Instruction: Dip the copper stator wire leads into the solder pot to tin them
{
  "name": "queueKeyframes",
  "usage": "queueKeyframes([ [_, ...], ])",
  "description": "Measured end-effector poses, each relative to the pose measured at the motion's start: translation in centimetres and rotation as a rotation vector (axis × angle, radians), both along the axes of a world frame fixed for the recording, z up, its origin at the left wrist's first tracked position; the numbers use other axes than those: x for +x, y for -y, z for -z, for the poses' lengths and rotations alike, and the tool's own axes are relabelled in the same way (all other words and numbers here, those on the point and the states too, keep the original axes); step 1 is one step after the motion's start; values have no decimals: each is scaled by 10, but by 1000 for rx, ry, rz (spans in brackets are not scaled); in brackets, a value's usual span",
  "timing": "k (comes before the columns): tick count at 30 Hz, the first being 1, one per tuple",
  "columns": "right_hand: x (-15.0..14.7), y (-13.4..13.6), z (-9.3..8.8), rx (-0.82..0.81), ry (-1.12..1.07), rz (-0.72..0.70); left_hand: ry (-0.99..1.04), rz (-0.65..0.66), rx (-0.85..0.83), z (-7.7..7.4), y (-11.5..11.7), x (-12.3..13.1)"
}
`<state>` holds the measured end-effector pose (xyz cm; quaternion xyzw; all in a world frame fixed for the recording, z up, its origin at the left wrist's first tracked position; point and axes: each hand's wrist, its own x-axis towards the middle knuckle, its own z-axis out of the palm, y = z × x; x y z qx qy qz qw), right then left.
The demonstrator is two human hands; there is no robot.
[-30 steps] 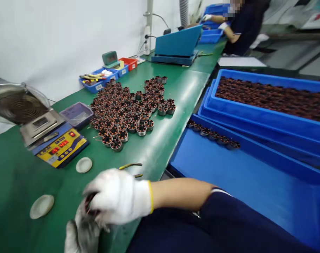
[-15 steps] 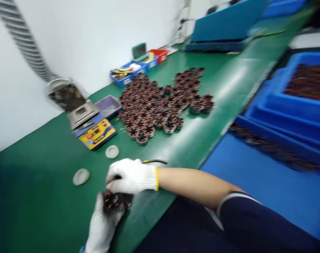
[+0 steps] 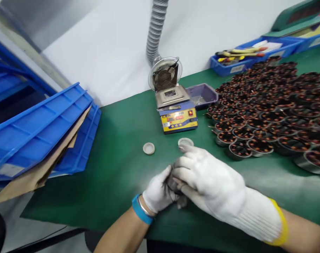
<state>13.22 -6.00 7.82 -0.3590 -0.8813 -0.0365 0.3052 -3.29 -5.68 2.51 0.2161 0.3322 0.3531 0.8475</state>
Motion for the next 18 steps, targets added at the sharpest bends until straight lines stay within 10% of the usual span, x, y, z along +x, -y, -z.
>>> queueKeyframes([
  [5, 1, -5, -12, 97, -77, -99, 215, -447, -18, -10, -8, -10],
  [11, 6, -11, 2, -28, -171, -107, 105, 182, -25, 12, -5, -3],
  [18, 36, -18, 27, -866, -769, 311, -230, -82, 159, 10, 0, 9],
])
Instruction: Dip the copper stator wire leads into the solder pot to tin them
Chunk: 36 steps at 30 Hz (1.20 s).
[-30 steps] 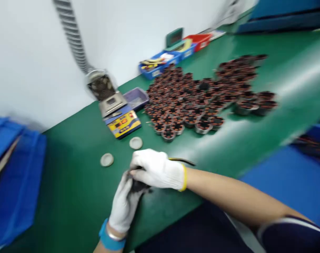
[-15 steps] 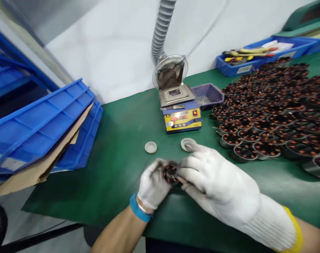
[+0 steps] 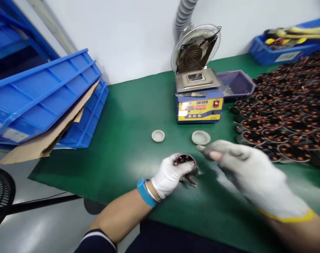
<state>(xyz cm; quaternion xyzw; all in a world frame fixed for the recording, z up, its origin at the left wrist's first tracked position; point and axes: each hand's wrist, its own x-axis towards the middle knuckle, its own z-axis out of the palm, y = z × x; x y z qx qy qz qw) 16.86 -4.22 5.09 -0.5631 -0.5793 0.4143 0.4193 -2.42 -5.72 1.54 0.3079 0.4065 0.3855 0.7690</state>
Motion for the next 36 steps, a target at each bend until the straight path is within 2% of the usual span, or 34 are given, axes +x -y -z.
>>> queueKeyframes([
  [2, 12, -3, 4, -50, -116, 208, -66, -56, 25, 0, -1, 0],
  [3, 15, -3, 7, -18, -90, 233, -91, -73, 35, 0, -1, -1],
  [4, 16, -3, 10, 38, -5, 186, -110, -81, 48, 0, -2, -1],
  [7, -1, 3, 25, 294, 378, -114, -150, -113, 116, -2, 0, -1],
  [9, -19, 8, 37, 493, 501, -230, -184, -152, 181, -5, 2, 1],
  [12, -35, 12, 51, 657, 484, -267, -225, -209, 261, -6, 8, 4],
  [16, -23, 12, 54, 613, 551, -271, -297, -289, 341, -3, 10, 3],
  [18, -13, 11, 50, 626, 582, -263, -294, -330, 269, 0, 5, 0],
  [21, -3, 10, 43, 702, 589, -245, -227, -320, 48, 1, -2, -6],
  [22, -2, 10, 41, 717, 587, -249, -239, -322, 35, 1, -4, -8],
  [23, -2, 10, 40, 729, 587, -254, -272, -338, 88, 0, -4, -9],
  [25, -3, 10, 40, 749, 581, -264, -368, -383, 360, -4, -1, -11],
  [27, -4, 9, 41, 778, 571, -271, -492, -334, 661, -10, 4, -12],
  [29, -4, 9, 41, 829, 590, -280, -658, -190, 794, -16, 7, -13],
  [31, -3, 8, 39, 870, 633, -279, -786, -23, 755, -20, 7, -16],
  [32, -3, 8, 37, 879, 648, -281, -779, 68, 701, -22, 6, -19],
  [34, -1, 7, 33, 876, 647, -275, -629, 200, 573, -24, 2, -26],
  [36, 0, 7, 30, 847, 634, -272, -450, 146, 482, -25, -3, -31],
])
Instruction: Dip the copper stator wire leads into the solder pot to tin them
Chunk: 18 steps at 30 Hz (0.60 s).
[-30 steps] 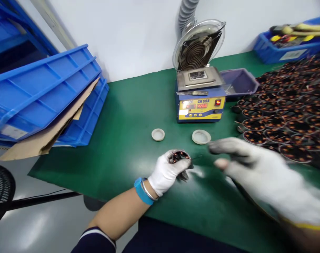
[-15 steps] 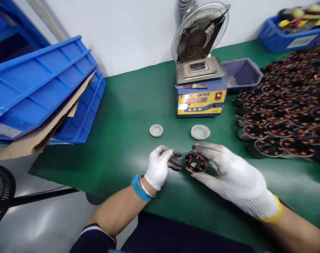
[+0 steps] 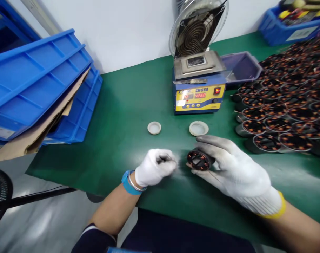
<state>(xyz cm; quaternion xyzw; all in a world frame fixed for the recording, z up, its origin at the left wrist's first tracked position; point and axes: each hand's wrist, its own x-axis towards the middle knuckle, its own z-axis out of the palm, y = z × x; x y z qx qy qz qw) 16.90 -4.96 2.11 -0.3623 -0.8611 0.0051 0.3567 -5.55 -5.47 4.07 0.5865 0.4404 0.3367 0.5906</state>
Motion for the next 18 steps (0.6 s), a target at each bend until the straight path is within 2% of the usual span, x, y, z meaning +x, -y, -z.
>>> queueKeyframes([
  [3, -1, 2, 3, -53, -8, 6, 53, -157, 20, 1, -1, 2],
  [6, -5, 6, 9, -128, -37, 7, -32, -96, 31, 4, 5, 12],
  [8, -5, 7, 11, -189, -55, 21, -16, -117, 40, 5, 9, 16],
  [12, -4, 7, 6, -247, -61, 31, 218, -389, 26, 5, 11, 12],
  [14, -4, 6, 3, -248, -55, 18, 253, -481, 28, 6, 8, 9],
  [18, -7, 5, 5, -171, -35, -27, 74, -304, 33, 8, 5, 11],
])
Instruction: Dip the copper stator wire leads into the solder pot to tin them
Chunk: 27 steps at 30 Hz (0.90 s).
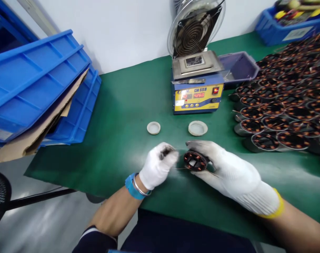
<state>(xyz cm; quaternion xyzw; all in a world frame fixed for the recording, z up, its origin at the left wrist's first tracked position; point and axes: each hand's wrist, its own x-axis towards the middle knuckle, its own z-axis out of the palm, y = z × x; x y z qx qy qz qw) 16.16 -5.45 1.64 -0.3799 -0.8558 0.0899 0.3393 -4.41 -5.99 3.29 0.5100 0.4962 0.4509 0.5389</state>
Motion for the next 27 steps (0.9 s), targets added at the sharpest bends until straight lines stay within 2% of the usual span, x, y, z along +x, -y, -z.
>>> queueKeyframes([
  [2, 0, 0, 3, 11, 6, 15, -22, -14, -40, -1, 0, 2],
  [6, 11, -5, 0, -21, 50, 86, 102, -280, -48, -4, -6, 0],
  [7, 15, -7, -3, -7, 70, 88, 131, -307, -58, -4, -8, -1],
  [9, 20, -11, -9, 26, 112, 68, 152, -222, -101, -2, -10, 0],
  [11, 20, -12, -12, 40, 132, 25, 135, -28, -134, 2, -9, 4],
  [13, 17, -9, -12, 9, 138, -17, 106, 81, -122, 5, -6, 8],
  [15, 13, -5, -9, -39, 152, -28, 90, 45, -76, 6, -2, 10],
  [19, 19, -4, -6, -79, 195, 27, 114, -154, -49, 4, -3, 5],
  [20, 23, -6, -7, -92, 208, 60, 126, -180, -58, 5, -3, 4],
  [22, 32, -13, -12, -154, 286, 226, 152, -177, -81, 8, -5, 4],
  [25, 40, -28, -21, -256, 489, 571, 159, -80, -140, 16, -5, 9],
  [27, 41, -39, -27, -290, 593, 670, 126, -23, -162, 22, -5, 13],
])
